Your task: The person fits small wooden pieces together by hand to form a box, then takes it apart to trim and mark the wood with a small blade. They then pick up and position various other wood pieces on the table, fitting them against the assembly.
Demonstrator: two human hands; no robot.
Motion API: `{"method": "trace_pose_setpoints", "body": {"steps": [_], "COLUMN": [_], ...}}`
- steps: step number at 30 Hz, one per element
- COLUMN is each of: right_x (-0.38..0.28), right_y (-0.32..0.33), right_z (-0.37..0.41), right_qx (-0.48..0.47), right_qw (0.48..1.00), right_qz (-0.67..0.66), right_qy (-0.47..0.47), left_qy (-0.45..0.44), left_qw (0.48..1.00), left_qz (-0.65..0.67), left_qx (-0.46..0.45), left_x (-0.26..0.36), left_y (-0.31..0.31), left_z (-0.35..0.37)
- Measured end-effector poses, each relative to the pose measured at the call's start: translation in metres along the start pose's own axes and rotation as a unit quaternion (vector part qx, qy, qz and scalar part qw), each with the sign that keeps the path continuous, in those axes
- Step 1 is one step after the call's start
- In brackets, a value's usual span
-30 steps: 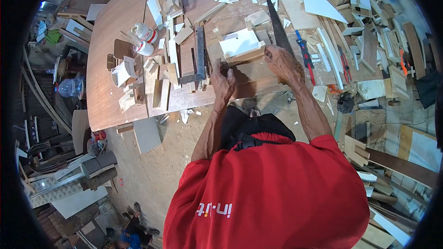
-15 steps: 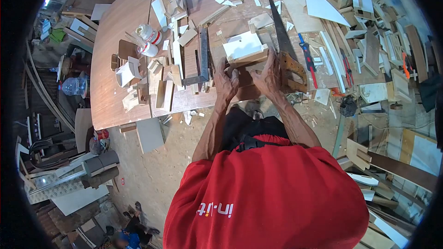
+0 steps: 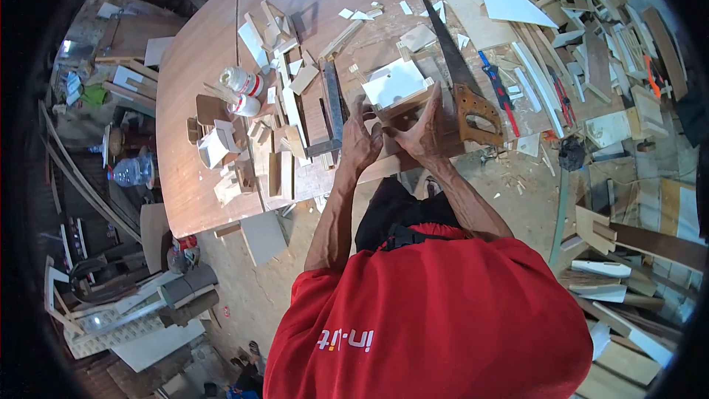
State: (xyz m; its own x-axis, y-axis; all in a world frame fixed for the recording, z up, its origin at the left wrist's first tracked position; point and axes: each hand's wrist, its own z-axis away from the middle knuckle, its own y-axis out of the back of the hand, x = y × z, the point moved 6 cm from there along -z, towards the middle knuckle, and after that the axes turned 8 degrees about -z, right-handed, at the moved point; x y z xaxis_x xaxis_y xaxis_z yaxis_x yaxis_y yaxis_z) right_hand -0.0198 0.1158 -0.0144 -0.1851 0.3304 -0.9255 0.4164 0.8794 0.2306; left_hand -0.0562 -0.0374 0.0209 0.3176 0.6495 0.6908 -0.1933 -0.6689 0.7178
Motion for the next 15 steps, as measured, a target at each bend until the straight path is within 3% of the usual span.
{"method": "trace_pose_setpoints", "body": {"steps": [7, 13, 15], "right_x": [0.004, 0.003, 0.008], "right_y": [-0.013, -0.021, -0.024], "right_z": [0.004, 0.006, 0.005], "right_qx": [0.042, 0.076, 0.069], "right_qw": [0.996, 0.989, 0.985], "right_qz": [0.038, 0.120, 0.128], "right_qy": [-0.064, -0.049, -0.091], "left_qy": [-0.039, -0.073, -0.085], "left_qw": [0.998, 0.991, 0.990], "left_qz": [0.010, -0.007, -0.008], "left_qx": [-0.053, -0.115, -0.114], "left_x": [-0.017, -0.014, -0.011], "left_y": [-0.003, -0.001, 0.001], "left_z": [-0.011, -0.023, -0.024]}}
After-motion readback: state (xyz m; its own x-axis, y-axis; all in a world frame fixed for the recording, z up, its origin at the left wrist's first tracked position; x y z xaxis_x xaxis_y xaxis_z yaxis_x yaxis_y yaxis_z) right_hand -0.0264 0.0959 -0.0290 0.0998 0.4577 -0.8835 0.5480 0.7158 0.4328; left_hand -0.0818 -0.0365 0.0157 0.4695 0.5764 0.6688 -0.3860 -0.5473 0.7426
